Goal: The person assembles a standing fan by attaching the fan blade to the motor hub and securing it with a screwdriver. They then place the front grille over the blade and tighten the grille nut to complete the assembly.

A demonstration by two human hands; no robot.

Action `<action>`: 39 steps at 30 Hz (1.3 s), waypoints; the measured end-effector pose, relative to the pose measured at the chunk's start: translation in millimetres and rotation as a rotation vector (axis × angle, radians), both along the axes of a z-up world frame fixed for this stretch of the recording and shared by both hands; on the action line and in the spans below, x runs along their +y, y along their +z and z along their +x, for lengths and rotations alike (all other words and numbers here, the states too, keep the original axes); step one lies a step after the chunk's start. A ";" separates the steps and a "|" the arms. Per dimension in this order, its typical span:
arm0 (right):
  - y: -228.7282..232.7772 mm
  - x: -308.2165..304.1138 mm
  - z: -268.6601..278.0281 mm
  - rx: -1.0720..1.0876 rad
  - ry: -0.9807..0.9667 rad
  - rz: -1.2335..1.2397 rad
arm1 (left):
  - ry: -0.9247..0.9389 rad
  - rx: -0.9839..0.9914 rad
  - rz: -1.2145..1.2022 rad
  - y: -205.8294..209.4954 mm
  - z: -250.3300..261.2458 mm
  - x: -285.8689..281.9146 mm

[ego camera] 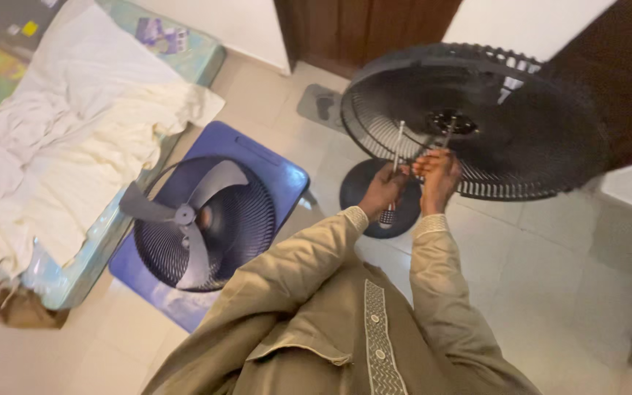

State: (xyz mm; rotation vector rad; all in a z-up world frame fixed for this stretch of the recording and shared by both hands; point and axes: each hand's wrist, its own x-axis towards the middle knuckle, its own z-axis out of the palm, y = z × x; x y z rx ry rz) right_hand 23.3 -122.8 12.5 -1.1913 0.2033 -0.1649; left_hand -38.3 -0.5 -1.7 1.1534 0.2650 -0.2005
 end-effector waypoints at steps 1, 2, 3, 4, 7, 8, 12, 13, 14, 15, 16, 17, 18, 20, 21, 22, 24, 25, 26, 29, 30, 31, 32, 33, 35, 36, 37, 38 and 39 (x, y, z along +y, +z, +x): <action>-2.1 3.5 -0.8 -0.011 -0.016 0.049 | 0.012 -0.014 0.012 0.4 -3.2 1.0; -3.6 5.6 -1.8 0.004 -0.055 -0.053 | 0.023 -0.028 0.024 1.3 -5.9 1.2; -4.0 6.3 -3.6 0.014 -0.094 -0.156 | 0.033 -0.042 0.037 2.3 -10.2 2.9; -4.9 11.5 -4.0 -0.046 -0.094 -0.233 | 0.043 -0.010 0.062 3.2 -15.6 5.3; -1.3 10.8 -4.0 -0.127 -0.053 -0.223 | 0.048 0.072 0.146 4.5 -30.2 12.3; 0.7 10.8 -4.2 -0.136 -0.034 -0.179 | 0.045 0.088 0.186 4.5 -35.0 15.7; 9.1 8.1 -4.9 -0.005 0.019 -0.075 | 0.081 0.121 0.210 -4.2 -50.1 20.5; 9.9 8.9 -7.3 -0.017 -0.002 -0.106 | 0.093 0.100 0.219 -8.0 -53.0 22.2; 10.5 9.5 -9.0 -0.031 -0.023 -0.138 | 0.105 0.079 0.229 -12.0 -55.7 24.3; 10.9 9.5 -8.9 -0.030 -0.035 -0.194 | 0.116 0.058 0.239 -16.2 -58.2 25.7; 11.1 9.1 -8.1 -0.030 -0.046 -0.250 | 0.121 0.081 0.229 -19.8 -61.0 27.0; 10.9 9.1 -8.0 -0.032 -0.060 -0.305 | 0.123 0.102 0.220 -22.4 -64.0 28.9; 10.1 8.6 -8.2 -0.078 -0.026 -0.258 | 0.125 0.123 0.209 -24.1 -67.5 31.0; 7.9 2.5 -6.0 -0.165 0.039 -0.166 | 0.156 0.102 0.164 -25.8 -76.7 33.4; 6.2 1.4 -4.2 -0.138 0.045 -0.094 | 0.172 0.092 0.143 -25.2 -82.0 35.3; 4.0 0.7 -2.8 -0.109 0.050 -0.022 | 0.189 0.116 0.167 -23.7 -85.6 37.5; -3.2 1.5 -6.8 -0.040 0.049 0.036 | 0.221 0.171 0.211 -19.8 -94.8 42.0; -7.8 6.2 -9.3 -0.007 0.045 0.028 | 0.254 0.175 0.173 -17.4 -98.9 46.6; -12.5 11.6 -12.8 0.026 0.041 0.019 | 0.287 0.179 0.135 -15.1 -103.4 51.8; -26.8 31.1 -29.1 0.044 0.132 0.059 | 0.375 0.234 0.117 -11.0 -116.7 72.1; -33.7 42.4 -36.2 0.090 0.165 0.083 | 0.402 0.258 0.129 -12.0 -120.1 81.7; -42.1 54.6 -46.0 0.138 0.196 0.104 | 0.432 0.251 0.124 -15.4 -124.7 91.0; -50.3 68.6 -56.3 0.121 0.258 0.033 | 0.462 0.244 0.119 -20.1 -129.7 101.5; -56.1 82.9 -66.2 0.101 0.320 -0.038 | 0.492 0.237 0.113 -24.5 -133.8 111.2; -63.7 116.0 -81.5 0.096 0.471 -0.148 | 0.589 0.250 0.096 -36.2 -142.0 131.2; -65.1 128.9 -91.0 0.114 0.540 -0.186 | 0.638 0.257 0.086 -43.0 -146.6 142.4; -64.8 142.7 -100.1 0.131 0.610 -0.225 | 0.679 0.248 0.057 -49.2 -150.6 155.6; -63.1 157.3 -106.2 0.115 0.678 -0.279 | 0.719 0.239 0.028 -55.2 -154.7 170.0; -61.3 171.1 -111.8 0.100 0.749 -0.335 | 0.762 0.232 -0.003 -61.8 -160.2 183.1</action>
